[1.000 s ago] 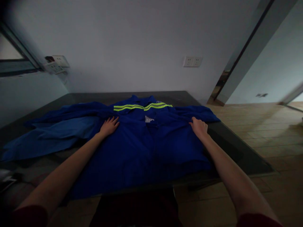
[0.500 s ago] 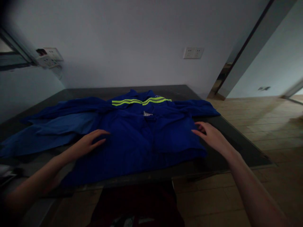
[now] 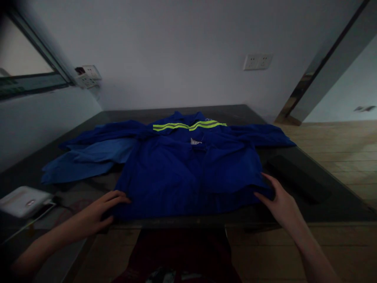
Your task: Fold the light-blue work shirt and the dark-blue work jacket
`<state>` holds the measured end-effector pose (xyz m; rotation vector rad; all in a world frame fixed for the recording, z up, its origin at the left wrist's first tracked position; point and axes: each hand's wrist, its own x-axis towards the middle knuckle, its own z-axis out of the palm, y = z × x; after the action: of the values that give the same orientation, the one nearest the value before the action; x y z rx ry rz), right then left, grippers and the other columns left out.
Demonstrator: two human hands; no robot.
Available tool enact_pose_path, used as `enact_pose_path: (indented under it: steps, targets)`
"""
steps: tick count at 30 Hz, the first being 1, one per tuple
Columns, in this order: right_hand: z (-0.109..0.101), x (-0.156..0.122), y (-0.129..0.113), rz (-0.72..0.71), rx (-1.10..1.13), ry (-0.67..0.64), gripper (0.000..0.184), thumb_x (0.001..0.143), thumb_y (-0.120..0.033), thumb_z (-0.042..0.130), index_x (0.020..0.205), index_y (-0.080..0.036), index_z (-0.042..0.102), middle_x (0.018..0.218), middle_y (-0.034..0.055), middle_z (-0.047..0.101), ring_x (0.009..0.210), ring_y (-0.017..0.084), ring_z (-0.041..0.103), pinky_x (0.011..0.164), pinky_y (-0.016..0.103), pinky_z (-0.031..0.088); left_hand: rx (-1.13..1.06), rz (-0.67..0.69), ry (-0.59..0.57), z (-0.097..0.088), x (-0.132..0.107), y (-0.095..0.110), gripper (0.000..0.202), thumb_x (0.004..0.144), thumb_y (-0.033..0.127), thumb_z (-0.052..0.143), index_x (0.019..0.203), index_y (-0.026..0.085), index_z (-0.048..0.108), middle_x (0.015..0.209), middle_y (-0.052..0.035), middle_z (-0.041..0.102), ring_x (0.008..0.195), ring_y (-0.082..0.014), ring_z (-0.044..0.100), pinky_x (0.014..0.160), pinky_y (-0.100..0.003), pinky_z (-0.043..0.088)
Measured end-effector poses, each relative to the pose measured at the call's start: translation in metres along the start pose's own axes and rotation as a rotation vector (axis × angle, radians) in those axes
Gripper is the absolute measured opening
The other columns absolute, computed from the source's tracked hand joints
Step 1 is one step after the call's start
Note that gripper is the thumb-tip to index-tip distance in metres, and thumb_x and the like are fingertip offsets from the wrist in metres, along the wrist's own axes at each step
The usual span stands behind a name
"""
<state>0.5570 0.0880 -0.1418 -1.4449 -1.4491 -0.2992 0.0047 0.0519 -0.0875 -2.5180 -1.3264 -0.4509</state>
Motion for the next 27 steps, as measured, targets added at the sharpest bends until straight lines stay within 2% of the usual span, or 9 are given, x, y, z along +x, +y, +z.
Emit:
enact_pose_path:
  steps: [3,7,12,15,17,21,23,25,27]
  targets:
    - [0.007,-0.003,-0.007,0.022,0.048,0.049,0.062,0.074,-0.049,0.055,0.130,-0.021,0.048,0.115,0.0105,0.062,0.090,0.027,0.063,0.072,0.039,0.051,0.037,-0.039,0.066,0.005,-0.003,-0.001,0.061,0.061,0.001,0.040,0.116,0.024,0.054,0.122,-0.0060,0.052,0.115,-0.0210,0.050,0.101,-0.035,0.041]
    - [0.003,-0.003,-0.013,0.027,0.044,0.113,0.055,0.075,-0.038,0.050,0.127,-0.019,0.052,0.099,0.0084,0.063,0.080,0.023,0.061,0.069,0.035,0.050,-0.004,-0.122,0.275,0.001,-0.003,-0.003,0.052,0.058,0.002,0.036,0.103,0.020,0.055,0.109,-0.0070,0.053,0.103,-0.0198,0.054,0.091,-0.032,0.046]
    - [-0.035,-0.003,-0.023,-0.029,-0.091,0.361,0.046,0.075,-0.029,0.048,0.119,-0.017,0.058,0.082,0.0076,0.057,0.071,0.022,0.056,0.067,0.035,0.046,-0.129,-0.196,0.742,-0.031,-0.022,0.002,0.028,0.068,0.015,0.041,0.093,0.026,0.046,0.105,-0.0035,0.048,0.102,-0.0223,0.051,0.092,-0.037,0.043]
    - [-0.056,-0.010,-0.025,-0.129,-0.196,0.540,0.035,0.079,-0.029,0.046,0.109,-0.019,0.060,0.083,0.0092,0.056,0.079,0.026,0.056,0.076,0.040,0.046,-0.198,-0.190,0.894,-0.029,-0.041,-0.002,0.025,0.070,0.024,0.049,0.093,0.030,0.046,0.109,-0.0024,0.045,0.105,-0.0243,0.049,0.093,-0.038,0.042]
    - [-0.061,-0.017,-0.015,-0.197,-0.197,0.496,0.025,0.080,-0.030,0.044,0.097,-0.022,0.061,0.084,0.0098,0.056,0.083,0.028,0.057,0.077,0.041,0.046,-0.232,-0.203,0.811,-0.017,-0.050,-0.011,0.023,0.068,0.028,0.052,0.091,0.031,0.050,0.109,-0.0033,0.047,0.103,-0.0249,0.051,0.088,-0.036,0.045]
    - [-0.053,-0.026,0.026,-0.196,-0.115,0.150,0.018,0.071,-0.027,0.044,0.080,-0.025,0.059,0.090,0.0091,0.061,0.084,0.027,0.062,0.065,0.037,0.050,-0.356,-0.276,0.266,0.004,-0.057,-0.031,0.020,0.062,0.033,0.053,0.080,0.027,0.061,0.104,-0.0058,0.059,0.099,-0.0251,0.056,0.083,-0.032,0.049]
    - [-0.048,-0.028,0.044,-0.170,-0.082,0.028,0.019,0.068,-0.027,0.045,0.079,-0.025,0.061,0.092,0.0085,0.063,0.086,0.027,0.064,0.068,0.038,0.052,-0.403,-0.296,0.052,0.006,-0.058,-0.035,0.023,0.058,0.034,0.053,0.077,0.027,0.063,0.101,-0.0049,0.062,0.096,-0.0241,0.058,0.081,-0.030,0.051]
    - [-0.045,-0.027,0.054,-0.182,-0.032,-0.070,0.019,0.066,-0.028,0.048,0.078,-0.026,0.063,0.091,0.0079,0.065,0.087,0.027,0.065,0.076,0.040,0.053,-0.412,-0.293,-0.038,0.006,-0.059,-0.032,0.027,0.054,0.035,0.053,0.077,0.028,0.064,0.096,-0.0027,0.064,0.089,-0.0219,0.059,0.075,-0.029,0.052]
    - [-0.047,-0.024,0.056,-0.209,0.018,-0.159,0.019,0.067,-0.032,0.050,0.078,-0.027,0.064,0.088,0.0075,0.066,0.085,0.026,0.066,0.078,0.040,0.055,-0.361,-0.288,-0.012,0.005,-0.062,-0.028,0.030,0.053,0.039,0.052,0.078,0.030,0.064,0.089,-0.0004,0.065,0.080,-0.0192,0.059,0.069,-0.026,0.051]
